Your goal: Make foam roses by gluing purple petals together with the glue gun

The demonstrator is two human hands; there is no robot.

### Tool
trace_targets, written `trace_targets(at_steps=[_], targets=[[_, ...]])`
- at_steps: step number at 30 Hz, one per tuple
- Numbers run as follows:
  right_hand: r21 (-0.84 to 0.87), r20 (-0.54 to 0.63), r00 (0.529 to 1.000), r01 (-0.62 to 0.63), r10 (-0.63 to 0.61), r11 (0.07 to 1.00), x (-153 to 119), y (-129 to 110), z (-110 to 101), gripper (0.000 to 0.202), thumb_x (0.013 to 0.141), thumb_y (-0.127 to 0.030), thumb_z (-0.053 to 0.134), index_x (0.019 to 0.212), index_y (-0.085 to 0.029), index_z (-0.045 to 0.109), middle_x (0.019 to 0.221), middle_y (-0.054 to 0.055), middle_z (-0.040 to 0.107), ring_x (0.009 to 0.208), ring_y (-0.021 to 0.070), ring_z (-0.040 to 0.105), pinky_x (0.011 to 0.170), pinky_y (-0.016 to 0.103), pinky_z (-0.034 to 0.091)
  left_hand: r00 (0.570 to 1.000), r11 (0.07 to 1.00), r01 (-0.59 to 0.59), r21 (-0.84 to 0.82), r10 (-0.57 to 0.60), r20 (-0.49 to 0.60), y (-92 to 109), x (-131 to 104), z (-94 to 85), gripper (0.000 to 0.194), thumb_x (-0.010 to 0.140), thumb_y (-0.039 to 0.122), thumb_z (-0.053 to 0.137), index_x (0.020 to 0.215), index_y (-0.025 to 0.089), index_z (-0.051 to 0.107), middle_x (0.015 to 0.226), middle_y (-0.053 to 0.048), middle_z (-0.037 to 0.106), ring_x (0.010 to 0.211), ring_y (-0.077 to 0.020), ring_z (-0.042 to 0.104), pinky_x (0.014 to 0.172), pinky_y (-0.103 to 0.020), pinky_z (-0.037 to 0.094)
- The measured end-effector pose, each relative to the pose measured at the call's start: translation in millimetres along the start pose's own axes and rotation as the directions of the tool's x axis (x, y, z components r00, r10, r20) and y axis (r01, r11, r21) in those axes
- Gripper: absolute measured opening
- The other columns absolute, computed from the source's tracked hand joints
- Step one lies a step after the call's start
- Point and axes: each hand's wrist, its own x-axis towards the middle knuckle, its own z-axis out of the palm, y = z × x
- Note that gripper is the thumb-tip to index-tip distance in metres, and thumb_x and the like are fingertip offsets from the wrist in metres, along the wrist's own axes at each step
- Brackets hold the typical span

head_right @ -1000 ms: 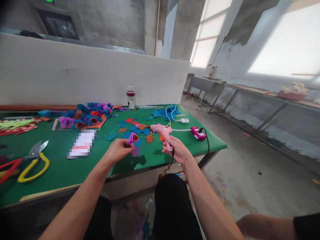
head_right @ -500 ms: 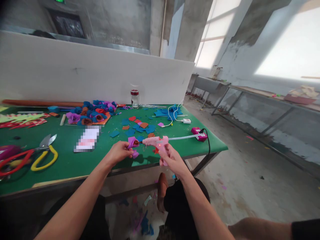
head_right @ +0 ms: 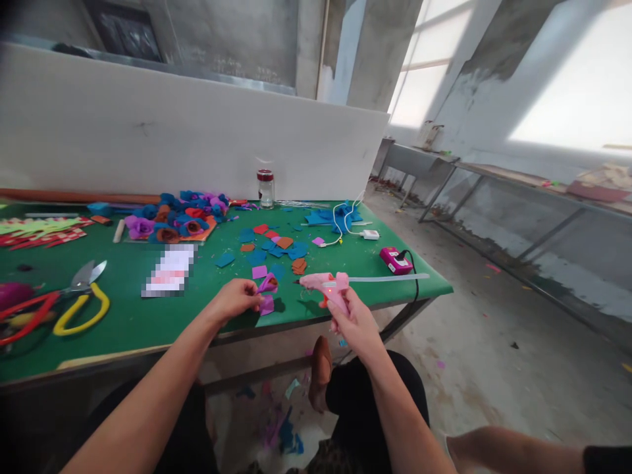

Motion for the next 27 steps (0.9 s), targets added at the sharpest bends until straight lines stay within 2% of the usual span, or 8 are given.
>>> trace_targets(at_steps=[4,7,9,14,19,22,24,27], targets=[[0.098,-0.044,0.999,-0.004,0.009,0.995,-0.5,-1.5,-8.6,0.043,0.077,-0.050,0.065,0.103,-0.019,0.049,0.096,0.007,0.068,0.047,0.0076,0.049,0.043,0.023,0.045,1.000,0.996,-0.018,-0.086,0.017,-0.011,8.9,-6.9,-8.7,0.029,0.066,0.039,0.065,0.084,0.017,0.068,0.052,0.000,0.065,0.052,-0.0158,0.054,0.051,-0.024,0.031],[0.102,-0.034,0.999,-0.008,0.011,0.995,1.0,-8.5,-12.3,0.044,0.076,-0.050,0.067,0.103,-0.020,0.050,0.092,0.006,0.068,0.046,0.0074,0.049,0.042,0.023,0.043,0.998,0.990,-0.034,-0.139,0.027,-0.048,14.1,-16.3,-18.2,0.039,0.074,0.040,0.057,0.103,0.015,0.066,0.054,0.000,0.066,0.045,-0.0133,0.046,0.048,-0.024,0.028],[0.088,-0.014,1.000,-0.001,0.002,0.996,2.8,-13.5,-12.6,0.044,0.075,-0.050,0.067,0.102,-0.020,0.050,0.091,0.005,0.068,0.045,0.0074,0.050,0.042,0.022,0.043,0.998,0.985,-0.033,-0.172,0.023,-0.060,11.6,-22.4,-22.0,0.039,0.078,0.037,0.051,0.107,0.014,0.064,0.055,0.000,0.065,0.041,-0.0123,0.042,0.047,-0.024,0.027],[0.014,0.041,0.999,0.014,-0.015,1.000,4.1,-18.2,-1.1,0.037,0.077,-0.046,0.064,0.101,-0.021,0.051,0.088,0.003,0.067,0.045,0.0080,0.049,0.039,0.022,0.040,0.994,0.997,-0.015,-0.079,0.006,-0.111,-3.8,-25.3,-17.2,0.018,0.077,0.030,0.053,0.082,0.018,0.065,0.047,0.002,0.054,0.043,-0.0122,0.044,0.046,-0.024,0.028],[-0.125,0.098,0.995,0.037,-0.025,0.991,-2.5,-11.6,18.5,0.035,0.084,-0.042,0.056,0.112,-0.022,0.053,0.088,0.003,0.069,0.047,0.0106,0.051,0.043,0.024,0.042,0.990,0.936,0.139,-0.322,-0.123,0.070,-3.3,-12.0,-8.4,0.028,0.069,0.031,0.066,0.092,0.016,0.058,0.048,0.006,0.052,0.034,-0.0065,0.030,0.037,-0.020,0.017],[-0.275,0.095,0.993,0.097,-0.073,0.957,-5.9,-8.4,25.9,0.036,0.086,-0.039,0.053,0.118,-0.021,0.053,0.083,0.003,0.068,0.058,0.0154,0.059,0.051,0.025,0.044,0.984,0.913,0.174,-0.368,-0.149,0.096,-0.5,-6.7,-4.8,0.027,0.069,0.027,0.066,0.091,0.016,0.056,0.047,0.005,0.054,0.032,-0.0058,0.030,0.036,-0.019,0.017],[-0.358,0.091,0.991,0.120,-0.094,0.926,-6.8,-8.4,28.7,0.032,0.087,-0.037,0.052,0.114,-0.020,0.056,0.078,0.003,0.066,0.065,0.0183,0.062,0.055,0.026,0.045,0.987,0.935,0.157,-0.318,-0.138,0.082,1.0,-6.0,-2.3,0.019,0.069,0.026,0.065,0.084,0.016,0.057,0.045,0.004,0.055,0.032,-0.0061,0.030,0.036,-0.020,0.017],[-0.375,0.091,0.989,0.146,-0.121,0.915,-6.5,-10.0,31.4,0.029,0.088,-0.035,0.052,0.113,-0.022,0.058,0.075,0.002,0.066,0.072,0.0208,0.064,0.059,0.027,0.047,0.996,0.988,0.084,-0.131,-0.081,0.034,3.6,-7.3,0.9,0.008,0.069,0.024,0.063,0.069,0.016,0.060,0.044,0.002,0.058,0.034,-0.0081,0.038,0.039,-0.021,0.025]])
